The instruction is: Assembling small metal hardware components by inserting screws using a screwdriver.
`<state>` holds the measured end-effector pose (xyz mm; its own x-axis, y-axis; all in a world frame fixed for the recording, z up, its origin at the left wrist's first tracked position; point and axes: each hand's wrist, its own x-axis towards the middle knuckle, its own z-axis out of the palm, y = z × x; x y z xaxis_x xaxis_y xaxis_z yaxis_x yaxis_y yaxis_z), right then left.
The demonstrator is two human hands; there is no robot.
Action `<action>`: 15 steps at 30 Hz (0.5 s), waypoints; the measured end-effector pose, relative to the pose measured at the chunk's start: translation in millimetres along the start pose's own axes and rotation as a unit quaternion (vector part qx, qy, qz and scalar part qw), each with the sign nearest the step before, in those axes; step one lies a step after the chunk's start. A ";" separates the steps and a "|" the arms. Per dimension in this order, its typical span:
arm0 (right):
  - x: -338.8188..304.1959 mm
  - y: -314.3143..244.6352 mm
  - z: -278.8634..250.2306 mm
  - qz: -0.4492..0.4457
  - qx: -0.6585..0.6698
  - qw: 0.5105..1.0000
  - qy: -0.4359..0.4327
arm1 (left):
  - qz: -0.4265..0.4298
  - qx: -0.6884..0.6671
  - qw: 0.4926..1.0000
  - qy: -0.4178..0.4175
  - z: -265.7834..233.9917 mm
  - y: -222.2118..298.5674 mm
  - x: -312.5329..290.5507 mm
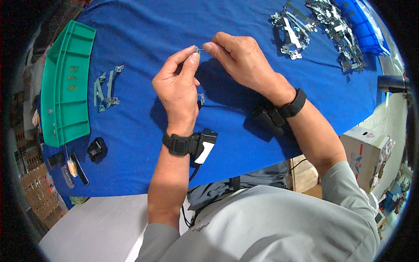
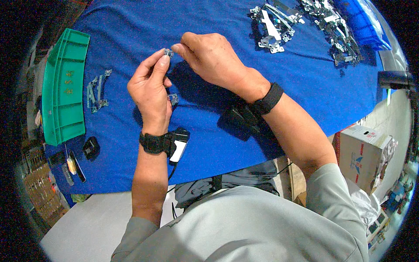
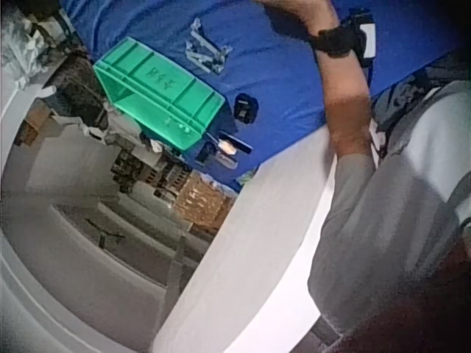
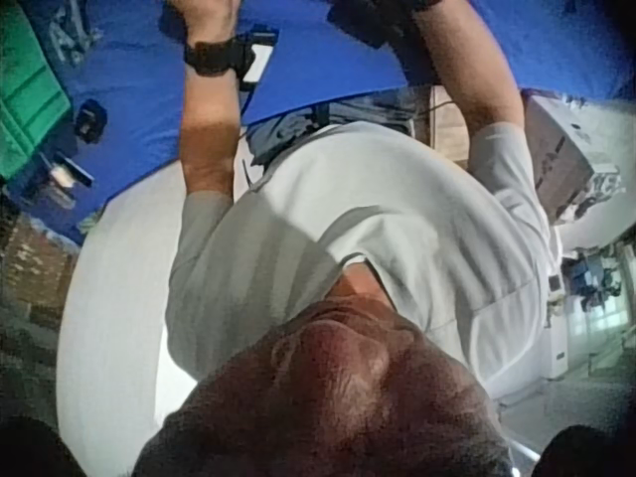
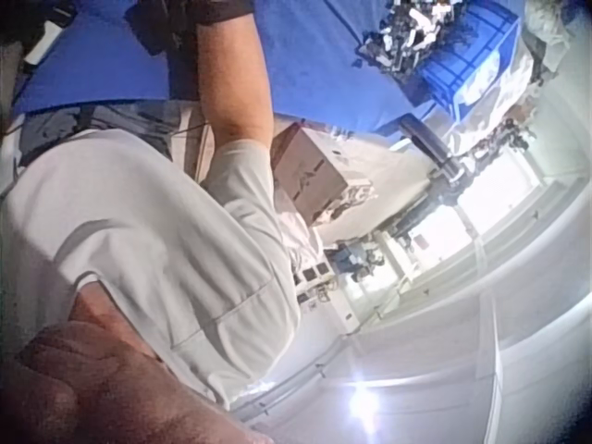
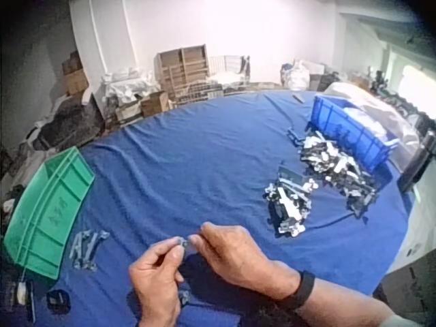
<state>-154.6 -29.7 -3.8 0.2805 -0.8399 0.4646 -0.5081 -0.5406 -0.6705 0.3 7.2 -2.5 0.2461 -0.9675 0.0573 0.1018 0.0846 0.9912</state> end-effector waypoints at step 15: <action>0.2 -2.1 4.1 0.007 0.025 1.000 0.010 | -0.002 0.007 1.000 0.005 0.8 1.4 0.2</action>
<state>-150.2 -28.9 -4.6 0.2573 -0.8465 0.4661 -0.4710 -0.5310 -0.7044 -0.3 6.9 -1.0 0.2564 -0.9651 0.0530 0.0882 0.0779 0.9931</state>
